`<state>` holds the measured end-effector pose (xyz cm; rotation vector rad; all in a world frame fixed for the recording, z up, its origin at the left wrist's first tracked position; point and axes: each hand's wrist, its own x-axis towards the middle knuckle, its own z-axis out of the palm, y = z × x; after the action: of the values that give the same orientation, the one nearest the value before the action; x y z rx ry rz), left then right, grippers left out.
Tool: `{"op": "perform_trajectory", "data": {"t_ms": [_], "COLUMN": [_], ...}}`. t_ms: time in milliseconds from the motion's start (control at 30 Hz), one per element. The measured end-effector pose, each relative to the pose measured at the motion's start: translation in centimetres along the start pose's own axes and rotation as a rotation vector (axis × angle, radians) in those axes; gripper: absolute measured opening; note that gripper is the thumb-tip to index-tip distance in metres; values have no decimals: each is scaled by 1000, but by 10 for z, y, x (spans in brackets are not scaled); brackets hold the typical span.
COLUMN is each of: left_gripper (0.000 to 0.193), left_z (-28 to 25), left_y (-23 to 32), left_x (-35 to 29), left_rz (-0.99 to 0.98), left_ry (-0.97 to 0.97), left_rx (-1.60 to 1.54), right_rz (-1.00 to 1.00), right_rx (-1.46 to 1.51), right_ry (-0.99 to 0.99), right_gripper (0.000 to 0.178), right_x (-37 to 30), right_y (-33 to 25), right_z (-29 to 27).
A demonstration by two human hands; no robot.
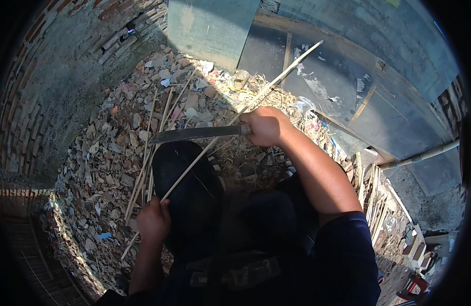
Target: The person scrapes a thin bamboo strip using a knife.
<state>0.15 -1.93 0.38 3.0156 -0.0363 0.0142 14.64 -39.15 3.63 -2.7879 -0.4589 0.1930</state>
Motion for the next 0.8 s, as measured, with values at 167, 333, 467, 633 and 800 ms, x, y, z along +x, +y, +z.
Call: {"op": "perform_trajectory", "data": {"t_ms": [167,333,467,633,800], "left_gripper": [30,30,31,31,31], "left_z": [-1,-1,5,1,3], "left_y": [1,-2,-2,-3,-5], "left_x": [4,3,-3,6,1], "left_rz": [2,-5,0,9,1], "left_ry": [-5,-8,4,3,-10], "left_rx": [-17,-36,-117,-94,-111], "right_rz": [319,284,35,393,105], "right_rx": [154,120,32,201,74], "right_ry": [25,-40,31,50,-105], "right_gripper": [32,31,23,36,40], "right_x": [8,3,-16,4,1], "right_y": [75,23,17,66,10], "right_z": [2,-10,-12,-8,-6]}}
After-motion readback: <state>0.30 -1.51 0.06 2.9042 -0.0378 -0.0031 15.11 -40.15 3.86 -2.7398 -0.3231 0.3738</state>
